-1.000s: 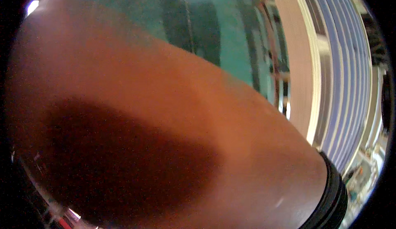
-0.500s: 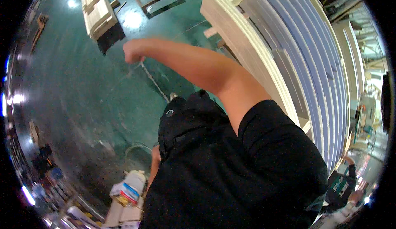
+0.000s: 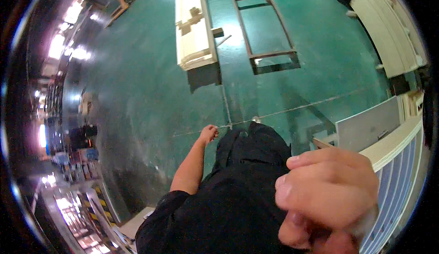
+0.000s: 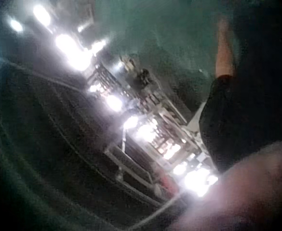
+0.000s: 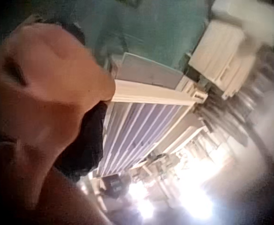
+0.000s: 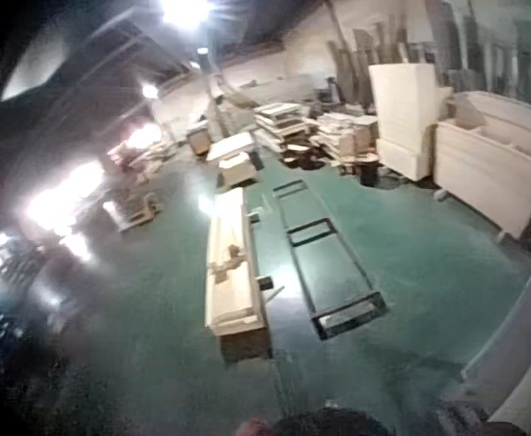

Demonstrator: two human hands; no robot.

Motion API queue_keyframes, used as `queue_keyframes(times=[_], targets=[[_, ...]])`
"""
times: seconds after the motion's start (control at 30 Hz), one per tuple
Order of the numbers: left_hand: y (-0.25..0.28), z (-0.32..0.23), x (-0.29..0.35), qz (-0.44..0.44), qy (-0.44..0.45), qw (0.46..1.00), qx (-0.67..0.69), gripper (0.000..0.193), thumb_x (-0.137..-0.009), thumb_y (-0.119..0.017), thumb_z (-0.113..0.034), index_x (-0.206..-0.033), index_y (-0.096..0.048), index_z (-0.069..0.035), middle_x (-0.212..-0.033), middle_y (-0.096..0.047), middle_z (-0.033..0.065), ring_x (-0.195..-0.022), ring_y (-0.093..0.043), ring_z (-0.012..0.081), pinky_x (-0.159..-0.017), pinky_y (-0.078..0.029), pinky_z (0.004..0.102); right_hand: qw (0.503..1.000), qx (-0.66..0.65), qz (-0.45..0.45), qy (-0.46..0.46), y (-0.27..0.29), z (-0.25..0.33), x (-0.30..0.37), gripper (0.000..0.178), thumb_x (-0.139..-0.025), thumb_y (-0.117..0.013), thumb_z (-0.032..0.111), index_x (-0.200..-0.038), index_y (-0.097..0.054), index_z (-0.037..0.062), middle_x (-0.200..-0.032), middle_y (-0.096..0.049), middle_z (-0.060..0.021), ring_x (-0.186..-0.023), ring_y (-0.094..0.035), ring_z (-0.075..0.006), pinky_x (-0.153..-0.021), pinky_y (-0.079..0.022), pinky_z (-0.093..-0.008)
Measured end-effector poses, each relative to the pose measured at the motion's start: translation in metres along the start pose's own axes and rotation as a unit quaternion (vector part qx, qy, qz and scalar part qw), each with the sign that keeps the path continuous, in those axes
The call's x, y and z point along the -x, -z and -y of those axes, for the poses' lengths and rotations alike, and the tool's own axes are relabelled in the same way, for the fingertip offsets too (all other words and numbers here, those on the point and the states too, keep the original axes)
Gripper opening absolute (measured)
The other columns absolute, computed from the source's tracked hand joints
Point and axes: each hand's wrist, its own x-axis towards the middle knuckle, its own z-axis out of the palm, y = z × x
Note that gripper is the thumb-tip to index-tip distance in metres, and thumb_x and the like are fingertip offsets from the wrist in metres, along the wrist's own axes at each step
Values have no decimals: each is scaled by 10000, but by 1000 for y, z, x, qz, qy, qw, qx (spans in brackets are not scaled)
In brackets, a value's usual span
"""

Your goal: The person uses a nail gun to fasten wooden slats to a large curved frame structure. They then lift and reposition the frame multiple times to align it with other components on the workshop floor.

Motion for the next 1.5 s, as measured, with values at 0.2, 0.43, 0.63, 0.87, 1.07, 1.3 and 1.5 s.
queue_keyframes(times=[0.2, 0.43, 0.63, 0.87, 1.07, 1.3, 1.5], targets=[[-52, -140, -111, 144, 21, 942, -301, 282, -1006, -622, -360, -1082, -669, -92, -890, -684, 46, -776, -645, 199, -602, -485, 370, 993, 95, -64, -21, 75, -107, -89, 222, -740, -725, 118, -948, -657, 82, -795, -641, -64, -636, -656, -234, -564, -516, -358], [-118, -344, -377, 280, -51, 773, -567, 236, -974, -597, -283, -1078, -691, -94, -841, -701, 58, -685, -641, 197, -555, -477, 371, 927, 305, -107, -190, 165, -348, -113, 332, -829, -682, 243, -1121, -611, 102, -901, -618, -96, -700, -682, -306, -566, -553, -463], [-383, -561, -478, 327, -111, 675, -652, 222, -947, -576, -218, -1074, -711, -96, -800, -715, 68, -607, -638, 196, -515, -470, 371, 558, 427, -407, -583, 159, -332, 90, 347, -804, -692, 117, -1146, -660, 72, -1186, -654, -179, -1148, -613, -387, -983, -506, -505], [-832, -664, -308, 475, -514, 485, -524, 408, -982, -615, -381, -1132, -682, -8, -1009, -731, 202, -956, -697, 394, -861, -535, 482, -28, 511, -460, -726, 73, -202, 198, 811, -757, -880, 326, -1422, -506, 53, -1323, -597, -201, -1286, -538, -423, -1104, -407, -516], [-1014, -644, 20, 643, -696, 179, -265, 508, -990, -639, -415, -1310, -590, -24, -1368, -584, 204, -1292, -524, 387, -1095, -410, 489, -52, 417, -489, -764, 59, -206, 233, 877, -649, -890, 577, -1276, -603, 35, -1153, -663, -135, -1117, -620, -362, -974, -451, -475], [-1138, -636, 185, 477, -837, -166, -210, 1054, -784, -676, -800, -1500, -461, -56, -1577, -426, 202, -1493, -358, 358, -1195, -259, 600, -129, 459, -442, -760, 71, -204, 256, 850, -539, -871, 724, -1015, -656, 54, -967, -662, -134, -934, -645, -358, -825, -480, -479], [-1180, -605, 196, 580, -770, -221, -146, 858, -524, -783, -872, -819, -623, -83, -838, -647, 95, -841, -630, 312, -856, -423, 457, -154, 436, -419, -781, 62, -209, 262, 868, -550, -829, 786, -980, -612, 65, -893, -630, -111, -881, -618, -344, -802, -453, -476]])
